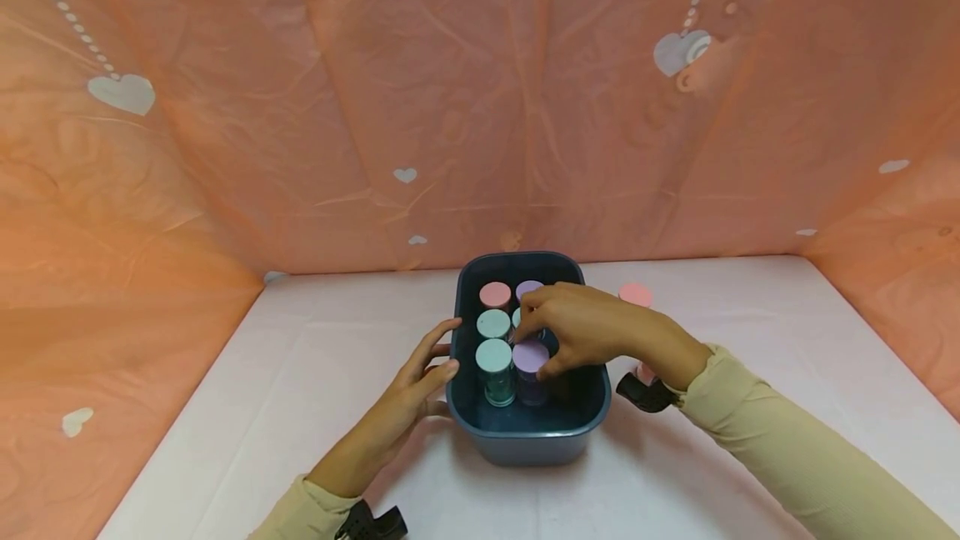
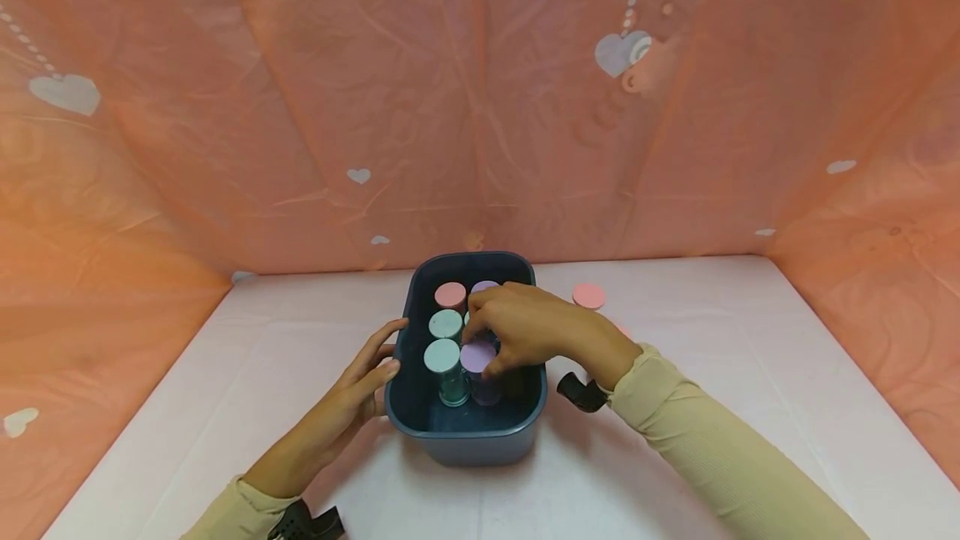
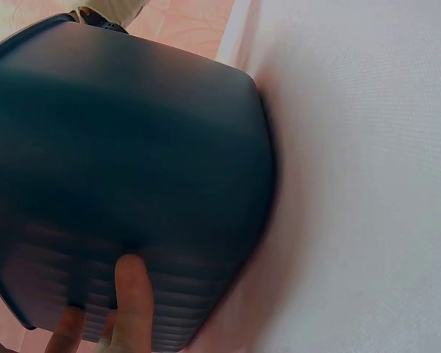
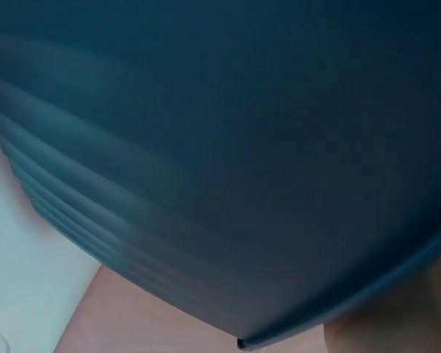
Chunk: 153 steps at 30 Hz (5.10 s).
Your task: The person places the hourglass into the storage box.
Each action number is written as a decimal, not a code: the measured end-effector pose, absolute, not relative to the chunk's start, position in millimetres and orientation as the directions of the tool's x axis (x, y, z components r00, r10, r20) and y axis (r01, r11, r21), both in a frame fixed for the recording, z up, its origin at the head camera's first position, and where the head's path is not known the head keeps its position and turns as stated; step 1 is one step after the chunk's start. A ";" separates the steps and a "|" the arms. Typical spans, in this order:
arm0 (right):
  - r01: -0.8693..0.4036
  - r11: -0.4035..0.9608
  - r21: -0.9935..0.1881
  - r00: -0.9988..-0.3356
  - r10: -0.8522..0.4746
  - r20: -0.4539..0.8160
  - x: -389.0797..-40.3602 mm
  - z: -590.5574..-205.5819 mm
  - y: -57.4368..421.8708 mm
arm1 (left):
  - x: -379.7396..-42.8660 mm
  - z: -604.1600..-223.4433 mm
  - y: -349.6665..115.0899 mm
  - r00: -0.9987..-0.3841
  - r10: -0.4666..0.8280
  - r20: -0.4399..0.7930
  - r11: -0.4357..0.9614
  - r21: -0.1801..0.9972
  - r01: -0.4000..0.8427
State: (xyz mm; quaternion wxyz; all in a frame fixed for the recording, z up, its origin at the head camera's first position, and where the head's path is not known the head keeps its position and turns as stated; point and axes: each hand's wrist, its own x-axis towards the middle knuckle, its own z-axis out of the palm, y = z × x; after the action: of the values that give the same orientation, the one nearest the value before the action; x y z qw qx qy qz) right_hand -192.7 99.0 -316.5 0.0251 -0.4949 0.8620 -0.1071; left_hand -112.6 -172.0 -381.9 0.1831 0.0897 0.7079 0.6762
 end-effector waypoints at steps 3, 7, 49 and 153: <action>-0.849 0.492 -0.195 -0.510 -0.858 0.058 -194.1 -315.3 98.1 | -113.1 -382.6 -172.1 -0.916 0.378 -0.137 0.067 0.991 -0.120; -0.837 0.510 -0.198 -0.526 -0.849 0.038 -194.6 -315.5 98.9 | -114.1 -383.4 -172.3 -0.914 0.383 -0.132 0.062 0.991 -0.117; -0.598 0.608 -0.523 -0.802 -0.464 0.377 -168.5 -330.6 205.6 | -111.5 -379.4 -169.7 -0.920 0.357 -0.162 0.083 0.987 -0.141; -0.410 0.655 -0.635 -0.909 -0.231 0.348 -158.2 -330.6 236.5 | -113.2 -381.4 -171.0 -0.901 0.397 -0.174 0.017 0.983 -0.182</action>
State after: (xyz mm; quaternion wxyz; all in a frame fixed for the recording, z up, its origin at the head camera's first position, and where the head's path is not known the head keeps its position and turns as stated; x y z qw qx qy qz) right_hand -158.2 236.5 -330.6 -0.1189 -0.1778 0.9019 -0.3753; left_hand -113.2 -171.0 -381.4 0.2079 0.0791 0.6823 0.6964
